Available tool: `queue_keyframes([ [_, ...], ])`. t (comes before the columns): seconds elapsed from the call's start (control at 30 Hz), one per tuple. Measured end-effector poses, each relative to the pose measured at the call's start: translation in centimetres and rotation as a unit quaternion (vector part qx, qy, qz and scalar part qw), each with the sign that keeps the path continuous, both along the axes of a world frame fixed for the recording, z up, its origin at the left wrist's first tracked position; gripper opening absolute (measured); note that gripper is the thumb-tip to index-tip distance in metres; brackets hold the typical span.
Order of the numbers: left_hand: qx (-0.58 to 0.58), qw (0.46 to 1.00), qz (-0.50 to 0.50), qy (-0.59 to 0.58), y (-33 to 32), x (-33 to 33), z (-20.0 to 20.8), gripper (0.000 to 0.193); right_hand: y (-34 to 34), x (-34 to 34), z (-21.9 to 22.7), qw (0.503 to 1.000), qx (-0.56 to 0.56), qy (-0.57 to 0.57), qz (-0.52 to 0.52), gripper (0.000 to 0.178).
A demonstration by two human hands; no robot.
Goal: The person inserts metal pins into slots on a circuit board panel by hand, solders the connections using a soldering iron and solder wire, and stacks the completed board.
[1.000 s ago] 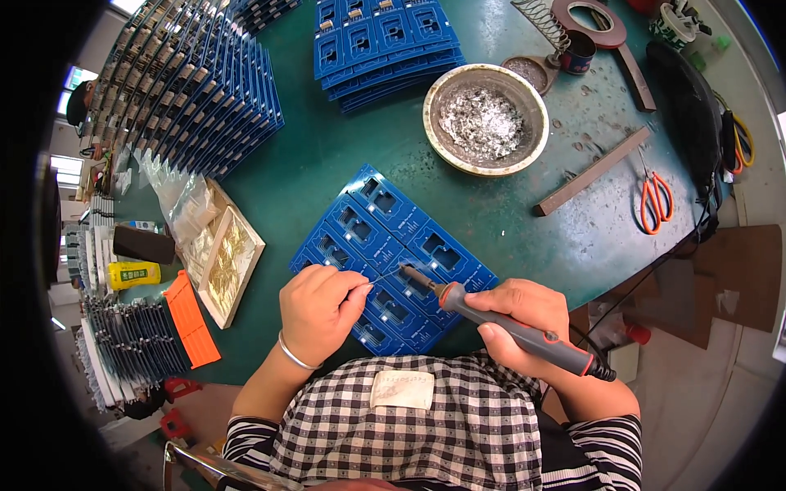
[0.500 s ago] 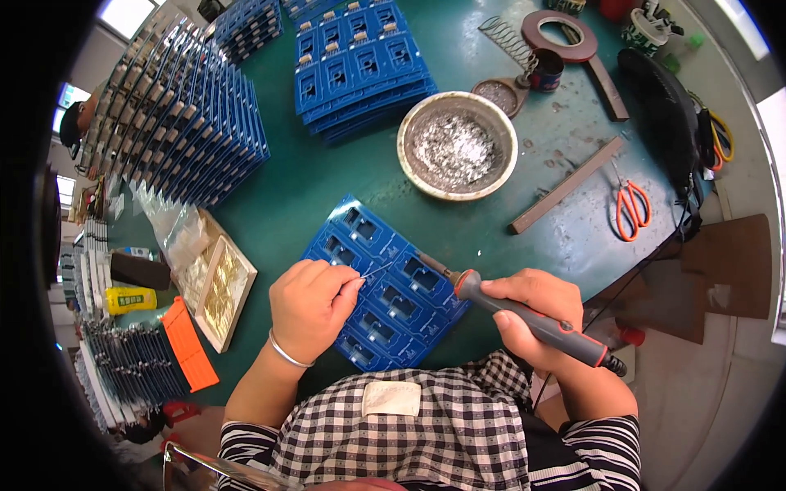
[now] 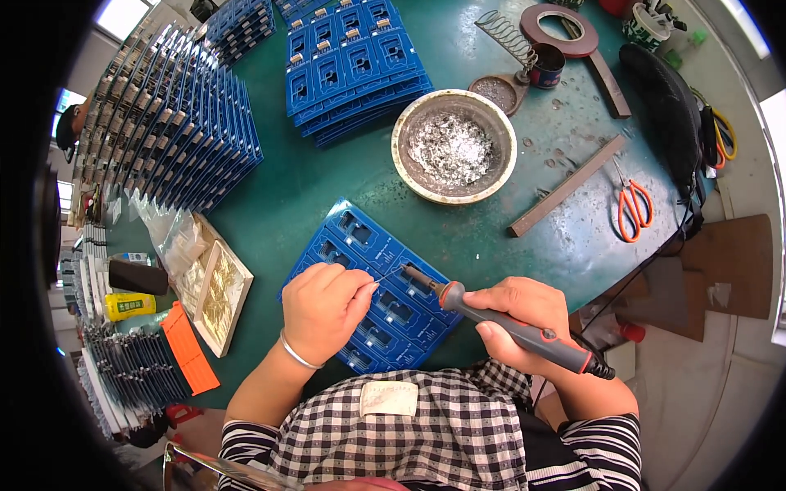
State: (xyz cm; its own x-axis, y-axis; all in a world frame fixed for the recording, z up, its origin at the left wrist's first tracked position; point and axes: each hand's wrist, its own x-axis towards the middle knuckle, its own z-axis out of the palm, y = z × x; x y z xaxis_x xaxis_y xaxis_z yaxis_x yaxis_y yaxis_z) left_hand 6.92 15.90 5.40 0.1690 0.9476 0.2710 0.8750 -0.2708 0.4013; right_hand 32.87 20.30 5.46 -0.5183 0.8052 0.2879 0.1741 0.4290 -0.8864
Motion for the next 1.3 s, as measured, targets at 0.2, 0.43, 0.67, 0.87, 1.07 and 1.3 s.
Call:
queue_keyframes([
  [0.2,-0.009,1.0,-0.005,-0.001,-0.2,0.2,0.4,0.01,0.1,0.4,0.2,1.0,0.022,-0.009,0.005,0.024],
  [0.43,-0.003,1.0,-0.023,-0.011,-0.2,0.9,0.6,0.011,-0.4,2.2,1.5,0.998,0.048,-0.019,-0.019,0.023],
  [0.67,-0.006,0.999,-0.031,-0.007,-0.1,1.3,0.3,0.011,-0.9,1.4,0.9,0.997,0.067,-0.037,-0.011,0.022],
  [0.87,-0.01,0.999,-0.033,-0.004,0.0,1.3,0.2,0.011,-0.8,1.3,0.9,0.997,0.07,-0.033,-0.011,0.022],
  [1.07,-0.003,0.999,-0.039,-0.009,0.4,1.5,-0.3,0.011,-0.7,1.4,1.0,0.997,0.065,-0.037,-0.007,0.022],
  [1.3,-0.026,0.998,-0.056,-0.014,-0.3,1.4,0.1,0.011,-0.6,1.4,1.4,0.997,0.069,-0.042,0.003,0.022],
])
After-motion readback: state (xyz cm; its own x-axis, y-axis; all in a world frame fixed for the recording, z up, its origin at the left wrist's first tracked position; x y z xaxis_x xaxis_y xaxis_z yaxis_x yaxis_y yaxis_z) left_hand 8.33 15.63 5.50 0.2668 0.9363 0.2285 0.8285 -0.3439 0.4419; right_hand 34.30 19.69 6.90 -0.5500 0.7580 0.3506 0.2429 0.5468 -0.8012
